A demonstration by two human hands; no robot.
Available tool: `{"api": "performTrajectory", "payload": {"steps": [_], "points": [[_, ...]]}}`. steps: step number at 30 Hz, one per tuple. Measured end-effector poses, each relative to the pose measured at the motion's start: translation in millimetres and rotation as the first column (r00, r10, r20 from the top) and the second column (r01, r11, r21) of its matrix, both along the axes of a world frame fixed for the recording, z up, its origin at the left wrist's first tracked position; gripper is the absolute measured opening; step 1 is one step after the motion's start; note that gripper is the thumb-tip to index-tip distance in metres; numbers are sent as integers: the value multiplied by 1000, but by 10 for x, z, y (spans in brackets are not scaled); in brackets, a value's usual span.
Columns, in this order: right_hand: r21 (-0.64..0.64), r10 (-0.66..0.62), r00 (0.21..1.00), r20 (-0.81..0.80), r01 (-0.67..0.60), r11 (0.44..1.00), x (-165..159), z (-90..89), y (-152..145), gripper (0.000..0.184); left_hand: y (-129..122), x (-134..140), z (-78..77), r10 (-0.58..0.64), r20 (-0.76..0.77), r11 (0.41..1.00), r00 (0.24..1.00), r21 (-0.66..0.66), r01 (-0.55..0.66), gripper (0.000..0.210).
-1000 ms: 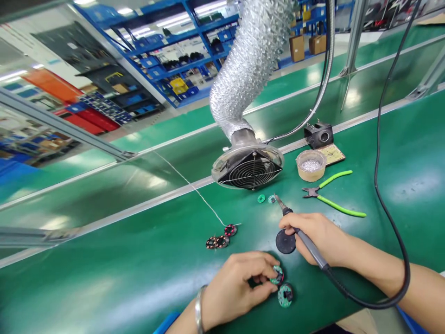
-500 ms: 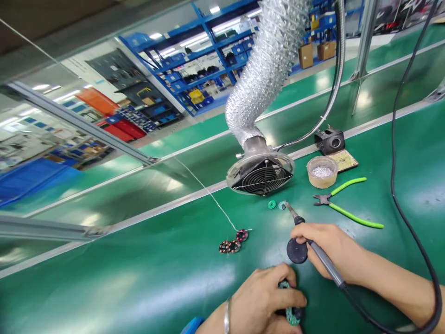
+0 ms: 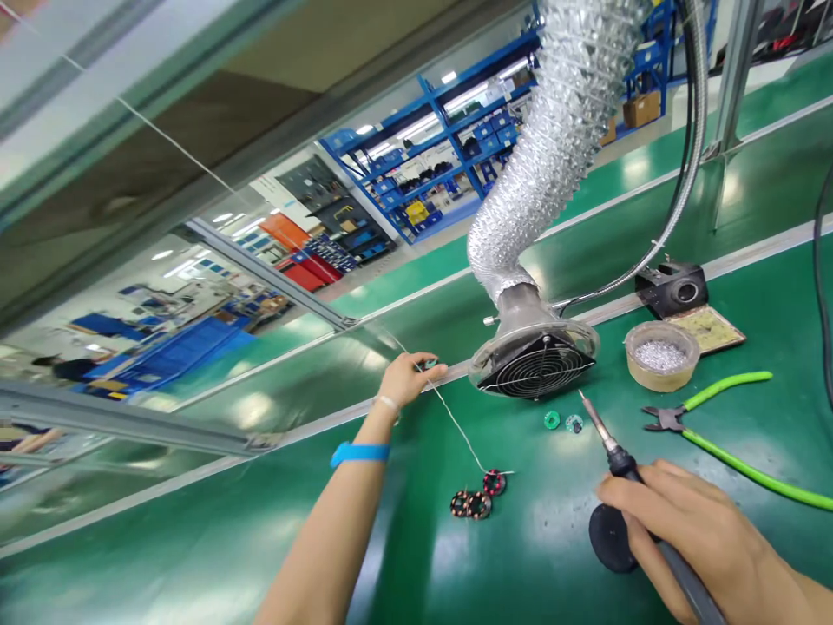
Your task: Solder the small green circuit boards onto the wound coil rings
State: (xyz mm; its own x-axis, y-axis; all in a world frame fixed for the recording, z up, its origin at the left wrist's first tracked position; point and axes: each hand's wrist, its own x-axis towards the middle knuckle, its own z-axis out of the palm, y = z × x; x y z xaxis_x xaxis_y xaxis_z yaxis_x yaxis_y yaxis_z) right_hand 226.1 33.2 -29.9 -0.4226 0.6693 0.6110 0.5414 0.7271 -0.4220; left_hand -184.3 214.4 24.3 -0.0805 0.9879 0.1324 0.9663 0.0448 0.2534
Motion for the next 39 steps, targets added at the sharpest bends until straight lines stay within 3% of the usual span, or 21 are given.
{"api": "performTrajectory", "payload": {"steps": [3,6,9,12,14,15,16,17,19,22,26,30,32,35,37,39], "points": [[42,-37,999,14,37,998,47,-52,39,30,400,76,-134,81,27,997,996,14,-82,25],[63,-41,999,-31,43,997,50,46,76,30,426,114,-120,132,64,986,989,93,-138,26],[57,-51,995,-83,55,997,15,190,94,31,96,164,15,197,95,937,976,274,-216,26],[23,-99,984,-147,104,994,-27,262,90,28,-530,449,119,199,132,852,971,466,-237,29],[-10,-137,969,-205,137,990,-47,257,81,26,-993,812,106,64,128,861,990,495,-120,25],[-26,-151,963,-225,149,988,-53,245,79,26,-1190,1025,75,-88,113,879,990,476,24,21],[-37,-162,958,-235,158,987,-55,230,79,25,-1345,1243,35,-381,89,855,920,412,314,17],[-39,-166,958,-235,161,986,-52,215,83,25,-1451,1450,-9,-559,76,796,826,330,508,21],[-15,-153,965,-213,153,988,-37,192,98,22,-1527,1786,-92,-674,36,734,738,138,664,41],[43,-128,976,-178,137,990,-6,182,125,19,-1491,2026,-171,-676,23,733,737,-90,674,51],[68,-100,982,-163,112,991,2,178,130,19,-1614,2012,-212,-654,63,740,754,-156,654,54],[84,-71,988,-138,83,993,-13,164,113,20,-1833,1861,-202,-667,157,729,728,-64,682,46],[86,-62,990,-123,73,994,-13,159,108,19,-1869,1730,-164,-622,195,779,759,55,624,36],[85,-69,991,-116,79,993,-9,160,109,19,-1826,1480,-75,-431,142,897,891,172,406,25],[79,-74,990,-121,84,993,-12,164,112,19,-1773,1331,-36,-278,57,954,959,135,269,23],[70,-74,989,-127,83,994,-19,167,114,18,-1735,1242,-45,-209,14,977,978,57,208,34]]}}
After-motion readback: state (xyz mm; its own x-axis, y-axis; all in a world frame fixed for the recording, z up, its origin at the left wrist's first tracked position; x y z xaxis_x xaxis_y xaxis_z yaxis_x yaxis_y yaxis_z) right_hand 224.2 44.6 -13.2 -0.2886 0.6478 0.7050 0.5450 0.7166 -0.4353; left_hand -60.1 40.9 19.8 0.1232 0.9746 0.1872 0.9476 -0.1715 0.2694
